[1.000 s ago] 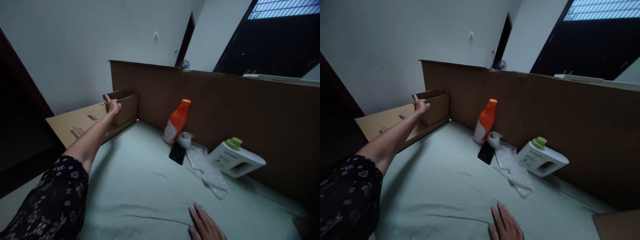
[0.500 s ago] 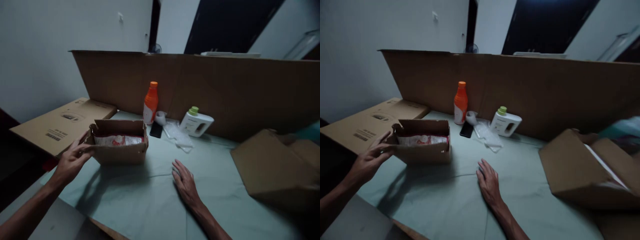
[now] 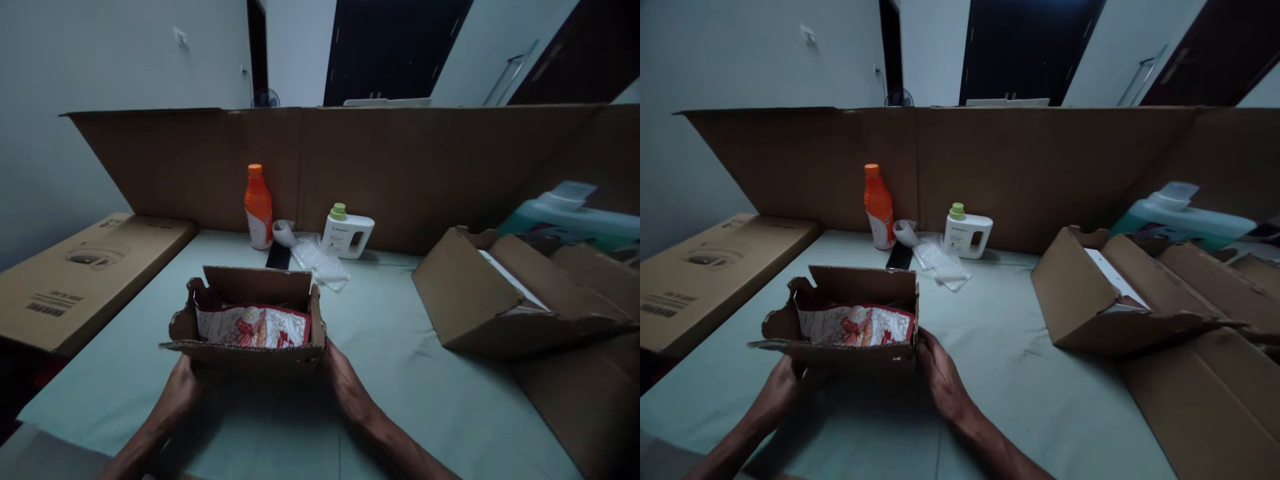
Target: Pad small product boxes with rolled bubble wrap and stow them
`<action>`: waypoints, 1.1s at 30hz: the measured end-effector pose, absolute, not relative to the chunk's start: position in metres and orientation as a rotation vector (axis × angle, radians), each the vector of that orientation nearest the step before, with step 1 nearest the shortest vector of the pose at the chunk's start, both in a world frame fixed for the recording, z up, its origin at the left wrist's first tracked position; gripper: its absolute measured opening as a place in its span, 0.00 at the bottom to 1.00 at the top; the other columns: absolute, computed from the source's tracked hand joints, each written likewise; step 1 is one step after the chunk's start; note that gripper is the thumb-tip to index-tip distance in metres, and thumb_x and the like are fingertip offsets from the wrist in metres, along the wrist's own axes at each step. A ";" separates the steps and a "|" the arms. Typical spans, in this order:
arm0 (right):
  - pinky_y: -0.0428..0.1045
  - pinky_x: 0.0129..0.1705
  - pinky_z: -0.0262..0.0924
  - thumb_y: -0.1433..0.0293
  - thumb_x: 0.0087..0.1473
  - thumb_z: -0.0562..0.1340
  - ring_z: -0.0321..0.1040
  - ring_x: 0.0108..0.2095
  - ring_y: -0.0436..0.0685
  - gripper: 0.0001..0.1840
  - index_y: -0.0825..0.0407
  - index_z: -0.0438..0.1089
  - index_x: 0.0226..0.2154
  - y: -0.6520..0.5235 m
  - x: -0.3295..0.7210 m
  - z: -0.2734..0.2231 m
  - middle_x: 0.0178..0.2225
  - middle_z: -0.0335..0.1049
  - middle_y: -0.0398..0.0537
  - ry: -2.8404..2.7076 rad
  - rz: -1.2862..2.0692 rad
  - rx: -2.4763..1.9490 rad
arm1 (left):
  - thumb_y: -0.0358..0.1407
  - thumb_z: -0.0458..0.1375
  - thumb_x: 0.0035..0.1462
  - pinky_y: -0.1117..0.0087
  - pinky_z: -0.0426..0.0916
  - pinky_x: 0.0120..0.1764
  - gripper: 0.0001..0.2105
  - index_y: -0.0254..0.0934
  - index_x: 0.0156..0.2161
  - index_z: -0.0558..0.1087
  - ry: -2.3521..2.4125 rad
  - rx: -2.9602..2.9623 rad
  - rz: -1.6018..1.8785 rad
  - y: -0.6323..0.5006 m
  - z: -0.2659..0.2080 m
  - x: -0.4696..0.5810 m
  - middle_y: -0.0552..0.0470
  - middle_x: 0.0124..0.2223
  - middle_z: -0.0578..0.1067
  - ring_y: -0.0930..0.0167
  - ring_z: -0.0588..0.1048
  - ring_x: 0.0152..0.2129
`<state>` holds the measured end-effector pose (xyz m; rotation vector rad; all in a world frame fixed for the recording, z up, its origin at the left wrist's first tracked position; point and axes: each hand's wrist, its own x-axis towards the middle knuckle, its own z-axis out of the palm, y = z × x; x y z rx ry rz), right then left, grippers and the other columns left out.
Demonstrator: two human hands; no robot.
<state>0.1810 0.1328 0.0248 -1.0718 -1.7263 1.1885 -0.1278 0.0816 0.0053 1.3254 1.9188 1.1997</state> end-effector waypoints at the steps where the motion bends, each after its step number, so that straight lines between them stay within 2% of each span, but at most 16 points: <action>1: 0.59 0.64 0.59 0.48 0.67 0.48 0.65 0.62 0.61 0.31 0.47 0.65 0.62 0.140 0.178 0.025 0.61 0.68 0.53 -1.702 1.187 -1.062 | 0.46 0.66 0.39 0.56 0.78 0.36 0.21 0.36 0.38 0.73 1.894 1.310 1.191 0.091 0.007 -0.125 0.45 0.34 0.81 0.54 0.81 0.33; 4: 0.59 0.63 0.60 0.47 0.67 0.46 0.66 0.61 0.62 0.32 0.47 0.66 0.61 0.168 0.176 0.025 0.59 0.71 0.52 -1.664 1.154 -1.051 | 0.45 0.66 0.39 0.56 0.77 0.41 0.24 0.36 0.42 0.72 1.780 1.250 1.220 0.124 0.013 -0.114 0.44 0.39 0.81 0.53 0.80 0.39; 6: 0.58 0.59 0.65 0.49 0.68 0.46 0.69 0.58 0.62 0.31 0.48 0.68 0.59 0.192 0.181 0.024 0.56 0.74 0.51 -1.752 1.066 -1.055 | 0.45 0.67 0.38 0.56 0.76 0.44 0.27 0.36 0.45 0.71 1.769 1.221 1.268 0.144 0.014 -0.108 0.43 0.42 0.81 0.54 0.80 0.42; 10: 0.57 0.51 0.70 0.57 0.69 0.45 0.75 0.49 0.61 0.27 0.51 0.75 0.50 0.263 0.203 0.035 0.48 0.78 0.52 -2.020 0.621 -1.123 | 0.48 0.66 0.39 0.57 0.76 0.44 0.28 0.38 0.45 0.70 1.833 1.195 1.301 0.166 0.002 -0.102 0.44 0.42 0.81 0.55 0.80 0.42; 14: 0.62 0.60 0.61 0.67 0.64 0.56 0.67 0.57 0.64 0.18 0.51 0.74 0.52 0.355 0.191 0.063 0.56 0.72 0.55 -2.124 0.391 -1.142 | 0.48 0.63 0.39 0.55 0.76 0.40 0.23 0.39 0.40 0.70 1.904 1.202 1.283 0.166 -0.013 -0.103 0.45 0.38 0.81 0.54 0.80 0.38; 17: 0.67 0.63 0.53 0.74 0.53 0.67 0.56 0.64 0.69 0.25 0.51 0.73 0.55 0.415 0.146 0.076 0.64 0.61 0.58 -2.242 0.265 -1.118 | 0.48 0.61 0.40 0.55 0.76 0.39 0.20 0.39 0.37 0.71 1.916 1.232 1.260 0.165 -0.021 -0.107 0.45 0.35 0.80 0.54 0.80 0.36; 19: 0.69 0.62 0.52 0.77 0.48 0.70 0.53 0.66 0.71 0.25 0.50 0.75 0.51 0.441 0.117 0.079 0.65 0.59 0.57 -2.301 0.198 -1.101 | 0.49 0.61 0.41 0.56 0.76 0.38 0.20 0.38 0.37 0.71 1.904 1.247 1.261 0.165 -0.025 -0.109 0.45 0.35 0.80 0.55 0.80 0.35; 21: 0.68 0.61 0.54 0.78 0.48 0.70 0.56 0.65 0.70 0.16 0.50 0.78 0.41 0.451 0.103 0.080 0.63 0.63 0.55 -2.331 0.139 -1.093 | 0.49 0.60 0.43 0.57 0.76 0.38 0.20 0.38 0.38 0.71 1.903 1.257 1.268 0.165 -0.025 -0.110 0.45 0.35 0.80 0.55 0.79 0.34; 24: 0.67 0.59 0.56 0.77 0.53 0.66 0.59 0.63 0.69 0.07 0.51 0.77 0.35 0.430 0.126 0.082 0.61 0.66 0.55 -2.280 0.037 -1.131 | 0.50 0.60 0.44 0.57 0.76 0.37 0.20 0.37 0.38 0.72 1.879 1.292 1.258 0.166 -0.022 -0.109 0.45 0.35 0.80 0.56 0.79 0.34; 27: 0.68 0.59 0.55 0.73 0.58 0.61 0.58 0.63 0.70 0.07 0.53 0.75 0.39 0.370 0.191 0.081 0.61 0.65 0.59 -2.138 -0.123 -1.182 | 0.51 0.60 0.44 0.57 0.75 0.40 0.22 0.36 0.40 0.72 1.806 1.308 1.254 0.167 -0.017 -0.110 0.44 0.38 0.80 0.56 0.79 0.37; 29: 0.66 0.57 0.57 0.71 0.60 0.60 0.62 0.61 0.69 0.07 0.51 0.74 0.39 0.313 0.240 0.072 0.60 0.67 0.58 -2.066 -0.273 -1.170 | 0.50 0.60 0.45 0.58 0.75 0.43 0.24 0.35 0.43 0.71 1.762 1.298 1.268 0.167 -0.016 -0.111 0.43 0.41 0.80 0.56 0.78 0.40; 31: 0.62 0.54 0.60 0.72 0.60 0.59 0.66 0.57 0.67 0.08 0.48 0.73 0.40 0.251 0.277 0.054 0.57 0.69 0.55 -2.074 -0.400 -1.137 | 0.49 0.61 0.45 0.59 0.74 0.44 0.24 0.35 0.44 0.70 1.744 1.288 1.268 0.166 -0.017 -0.113 0.43 0.43 0.79 0.56 0.78 0.42; 33: 0.60 0.51 0.63 0.74 0.58 0.58 0.67 0.56 0.65 0.11 0.48 0.73 0.41 0.189 0.297 0.030 0.56 0.70 0.55 -2.171 -0.391 -1.123 | 0.49 0.63 0.43 0.59 0.73 0.45 0.25 0.36 0.45 0.70 1.745 1.271 1.271 0.165 -0.018 -0.115 0.44 0.42 0.79 0.56 0.77 0.42</action>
